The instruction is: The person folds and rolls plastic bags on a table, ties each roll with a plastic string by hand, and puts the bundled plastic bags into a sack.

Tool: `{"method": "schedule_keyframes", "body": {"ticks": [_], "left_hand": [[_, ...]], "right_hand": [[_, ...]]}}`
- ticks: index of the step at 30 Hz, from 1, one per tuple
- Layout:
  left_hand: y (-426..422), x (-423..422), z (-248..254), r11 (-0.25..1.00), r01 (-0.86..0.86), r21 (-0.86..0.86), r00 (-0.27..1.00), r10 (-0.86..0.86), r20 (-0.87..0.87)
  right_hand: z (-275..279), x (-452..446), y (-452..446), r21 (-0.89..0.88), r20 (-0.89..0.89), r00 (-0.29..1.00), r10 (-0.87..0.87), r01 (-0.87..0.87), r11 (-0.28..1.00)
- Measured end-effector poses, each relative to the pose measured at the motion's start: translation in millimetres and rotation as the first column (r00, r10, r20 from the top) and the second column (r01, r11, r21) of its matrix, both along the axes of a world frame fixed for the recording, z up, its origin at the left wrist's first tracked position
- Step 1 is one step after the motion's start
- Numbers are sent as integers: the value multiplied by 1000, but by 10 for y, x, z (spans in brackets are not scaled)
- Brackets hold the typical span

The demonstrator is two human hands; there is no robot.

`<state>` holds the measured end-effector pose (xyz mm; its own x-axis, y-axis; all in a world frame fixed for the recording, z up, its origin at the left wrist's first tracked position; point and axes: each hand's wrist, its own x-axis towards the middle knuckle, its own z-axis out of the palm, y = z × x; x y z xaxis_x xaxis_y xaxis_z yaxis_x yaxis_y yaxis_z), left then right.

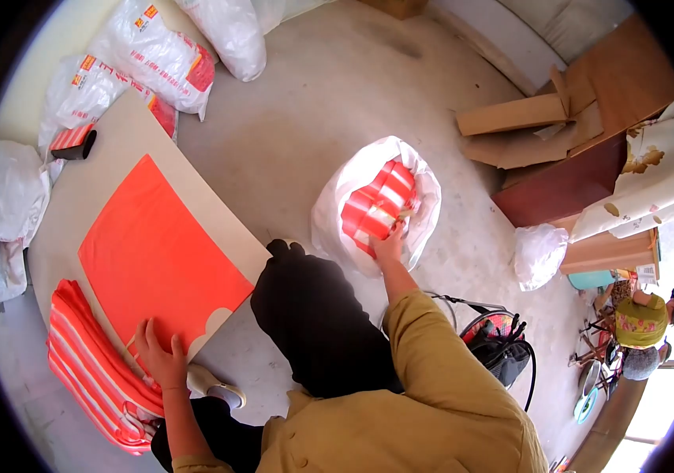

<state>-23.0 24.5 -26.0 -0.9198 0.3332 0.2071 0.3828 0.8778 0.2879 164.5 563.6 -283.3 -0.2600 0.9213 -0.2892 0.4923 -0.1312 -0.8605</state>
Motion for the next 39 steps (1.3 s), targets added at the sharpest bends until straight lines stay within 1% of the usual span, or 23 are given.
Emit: {"method": "schedule_keyframes", "body": {"ticks": [1,2,3,5,6,9,13,14,17,19,20,21,22,23,24,25,27,29,30,33,35,37,39], "left_hand": [[-1,-5,-4,1000,1,-4,1000,-1,-10],[-11,-9,-23,1000,2,-10,1000,-2,-18],[-16,-10,-39,1000,2,-15,1000,-3,-26],[-13,-8,-41,1000,4,-10,1000,-4,-24],[-10,-9,-34,1000,4,-8,1000,-4,-24],[-10,-14,-24,1000,23,-13,999,-23,-35],[39,15,27,1000,27,16,999,-26,-47],[36,21,21,999,28,15,998,-27,-51],[47,2,-10,998,48,31,997,-46,-68],[7,-1,-57,999,39,34,995,-36,-89],[19,12,-16,997,56,52,995,-51,-87],[50,31,38,997,55,58,995,-50,-87],[70,38,44,998,34,55,996,-29,-88],[53,25,46,997,54,62,995,-49,-89],[61,10,39,998,62,28,993,-58,-107],[80,-13,78,998,58,25,997,-56,-59],[153,21,221,997,38,-62,999,-40,-26],[111,53,192,996,79,-35,994,-81,-71],[48,60,194,994,104,-21,990,-105,-96],[-163,69,354,958,109,265,986,-70,-152],[-381,47,503,946,-17,323,980,80,-183],[-686,22,627,927,-146,346,958,220,-186],[-1029,47,719,902,-277,332,925,343,-161]], "right_hand": [[406,-50,-112,199,237,969,64,-113,974],[677,-94,-198,356,467,881,73,-264,896],[714,-123,-198,351,541,822,178,-413,840],[774,-187,-131,303,675,647,354,-681,667],[917,-223,-117,144,745,512,429,-750,646],[856,-279,-41,-4,765,416,492,-761,649],[850,-391,-32,-68,784,370,498,-747,661],[777,-379,-26,-19,799,385,462,-752,659],[928,-453,89,-7,782,406,473,-753,658],[662,-305,384,167,704,541,460,-756,633],[543,-298,402,301,650,691,318,-618,726],[420,-281,422,430,551,818,167,-450,783],[814,-288,414,369,555,761,334,-586,722],[947,-389,441,450,518,775,362,-607,655],[698,-459,724,589,592,715,372,-699,406],[513,-624,1004,522,341,821,457,-570,635],[1167,-1043,729,629,372,790,487,-601,494],[1675,-1487,415,674,229,755,615,-578,459],[1865,-1728,310,736,165,690,705,-561,378],[2877,-2162,-719,620,42,499,865,-692,369],[3275,-2305,-1300,610,159,279,947,-782,128],[3596,-2310,-2007,662,274,103,956,-742,-110],[3686,-2286,-2552,650,292,-47,955,-723,-234]]}}
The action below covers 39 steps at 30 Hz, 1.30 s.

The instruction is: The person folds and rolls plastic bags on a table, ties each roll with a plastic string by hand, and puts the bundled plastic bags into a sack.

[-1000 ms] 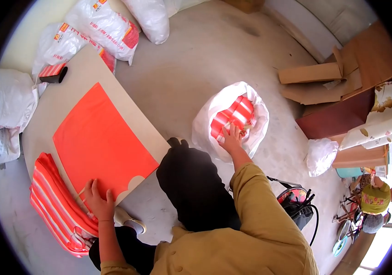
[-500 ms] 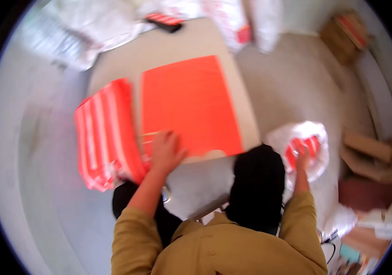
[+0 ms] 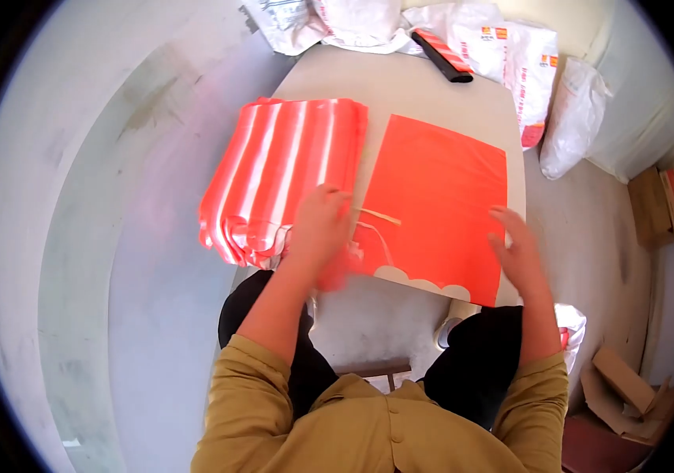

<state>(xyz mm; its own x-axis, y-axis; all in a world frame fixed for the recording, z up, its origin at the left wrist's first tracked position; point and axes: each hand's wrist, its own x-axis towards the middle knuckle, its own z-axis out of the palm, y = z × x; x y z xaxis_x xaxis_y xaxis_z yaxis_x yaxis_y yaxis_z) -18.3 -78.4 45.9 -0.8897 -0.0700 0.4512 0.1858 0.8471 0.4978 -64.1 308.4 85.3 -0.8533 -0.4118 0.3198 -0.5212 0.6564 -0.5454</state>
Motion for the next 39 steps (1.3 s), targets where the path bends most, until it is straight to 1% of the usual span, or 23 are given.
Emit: {"method": "schedule_keyframes", "body": {"ticks": [2,3,5,6,9,11,15,17,18,20,21,24,26,27,29,32,35,38,39], "left_hand": [[-357,135,60,991,-134,1,985,133,111],[-517,203,93,980,-197,-4,966,195,168],[-742,392,216,963,-242,-122,921,267,282],[-822,476,243,950,-255,-180,892,303,335],[-981,631,199,944,-191,-268,874,288,392],[-1074,668,139,964,-174,-203,897,240,372],[-1253,687,89,985,-146,-92,930,168,326],[-1301,672,80,981,-176,-87,935,194,298],[-1312,661,77,979,-188,-84,937,204,285],[-1285,629,99,962,-268,-60,923,274,271],[-1250,609,139,950,-307,-47,914,309,263],[-1126,524,333,889,-450,86,840,389,377],[-1151,472,231,893,-430,137,892,395,221],[-1138,450,222,895,-416,161,907,396,140],[-1073,412,257,893,-413,180,910,399,113],[-907,342,306,904,-355,237,934,354,48],[-699,332,372,918,-293,266,954,300,15],[-543,341,307,926,-230,300,969,247,-20],[-505,348,275,926,-207,316,972,230,-38]], "right_hand": [[57,97,-452,70,-43,992,122,-119,990],[39,130,-607,90,-5,985,174,-173,981],[-18,184,-839,126,74,960,271,-278,952],[-33,214,-923,127,84,953,291,-300,945],[-63,265,-1050,124,118,937,328,-342,932],[-88,265,-1084,112,139,936,324,-339,934],[-252,257,-1054,3,243,930,275,-284,959],[-368,237,-1012,-82,299,919,257,-243,967],[-425,228,-993,-96,303,920,248,-230,969],[-515,202,-958,-120,308,924,227,-199,973],[-536,189,-959,-154,347,910,229,-185,971],[-539,155,-1033,-255,482,843,241,-128,958],[-504,172,-1151,-320,594,761,262,-76,944],[-501,180,-1201,-376,647,700,301,-51,925],[-494,201,-1292,-477,729,567,385,17,879],[-501,228,-1393,-583,702,523,483,32,812],[-393,226,-1527,-637,709,477,520,119,761],[-494,161,-1645,-716,658,508,557,191,671],[-548,115,-1686,-745,643,497,583,231,625]]}}
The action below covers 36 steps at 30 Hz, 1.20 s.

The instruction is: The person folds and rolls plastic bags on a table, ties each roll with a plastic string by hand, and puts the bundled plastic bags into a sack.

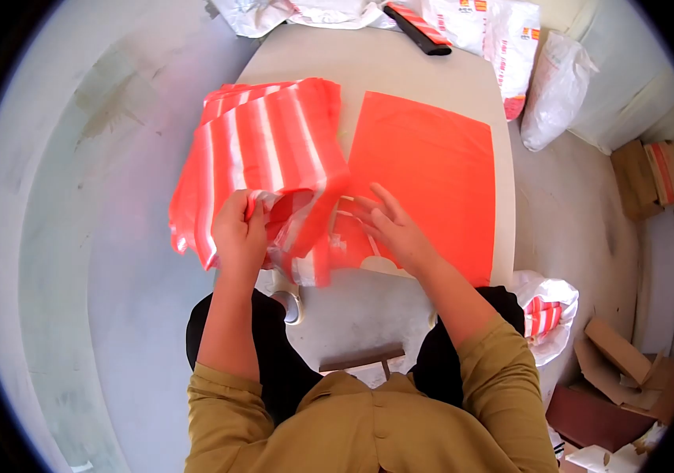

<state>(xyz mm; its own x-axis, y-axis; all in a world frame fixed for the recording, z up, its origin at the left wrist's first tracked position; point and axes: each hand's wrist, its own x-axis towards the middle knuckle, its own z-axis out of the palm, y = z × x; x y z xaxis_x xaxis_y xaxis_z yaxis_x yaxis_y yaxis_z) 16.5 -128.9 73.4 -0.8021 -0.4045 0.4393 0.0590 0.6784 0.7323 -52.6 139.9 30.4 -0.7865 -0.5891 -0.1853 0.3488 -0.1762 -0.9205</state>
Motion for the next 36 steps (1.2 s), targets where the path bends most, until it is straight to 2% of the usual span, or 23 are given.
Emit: {"method": "schedule_keyframes", "body": {"ticks": [3,4,8,11,17,20,23,29,36], "left_hand": [[109,64,-17,995,89,41,996,-89,2],[150,69,-20,992,122,17,992,-121,-47],[281,144,-60,965,217,-147,967,-233,-104],[402,175,-60,907,275,-320,941,-322,-102],[579,174,-236,827,377,-416,878,-463,-124],[634,132,-273,797,417,-437,849,-513,-126],[716,76,-271,759,457,-464,810,-570,-134],[974,-83,-272,691,519,-503,730,-665,-161],[1424,-337,-494,580,677,-453,640,-768,-28]], "right_hand": [[-85,-92,-100,-146,79,996,-51,62,987],[-66,-99,-131,-179,86,994,-62,76,981],[-131,-109,-187,-257,180,973,-146,190,948],[15,-145,-120,-304,256,958,-127,205,931],[49,-201,63,-140,296,935,-195,244,960],[131,-178,109,-157,293,929,-224,278,948],[135,-197,261,-163,241,941,-237,280,946],[249,-129,619,-35,117,947,-300,306,951],[139,54,1195,95,93,836,-541,533,840]]}}
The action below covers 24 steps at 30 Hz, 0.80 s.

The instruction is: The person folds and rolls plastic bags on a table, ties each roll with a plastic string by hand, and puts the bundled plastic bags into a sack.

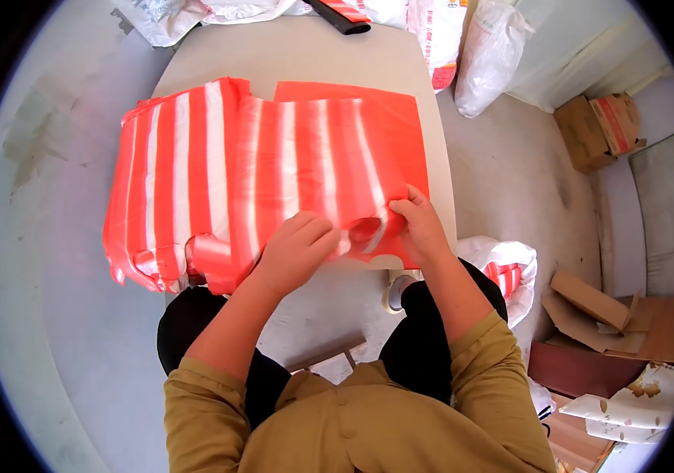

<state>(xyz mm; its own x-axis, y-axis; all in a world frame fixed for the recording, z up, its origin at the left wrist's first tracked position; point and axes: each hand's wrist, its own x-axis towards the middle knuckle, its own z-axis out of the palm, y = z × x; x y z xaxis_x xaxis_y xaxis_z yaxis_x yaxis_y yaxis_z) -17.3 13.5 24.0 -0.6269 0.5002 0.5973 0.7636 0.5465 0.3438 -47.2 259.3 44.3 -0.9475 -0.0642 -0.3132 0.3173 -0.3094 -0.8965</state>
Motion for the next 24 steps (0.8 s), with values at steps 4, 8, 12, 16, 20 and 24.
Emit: {"method": "schedule_keyframes", "body": {"ticks": [4,8,12,16,20,24], "left_hand": [[301,-112,-144,999,44,-23,996,-42,80],[396,-21,-172,984,107,-140,965,-68,255],[384,328,-10,964,224,-144,915,-156,372],[237,450,-16,972,81,-219,937,1,349],[-75,418,-55,883,-364,-296,861,440,254],[-294,438,89,779,-444,-443,795,570,206]], "right_hand": [[-134,-17,439,34,104,994,31,-34,999],[-339,34,722,349,64,997,53,-72,934],[-99,136,931,435,223,948,226,-304,848],[50,239,978,362,274,886,375,-456,813],[-160,332,1041,319,226,872,434,-487,813],[-269,360,1123,321,241,841,485,-541,778]]}}
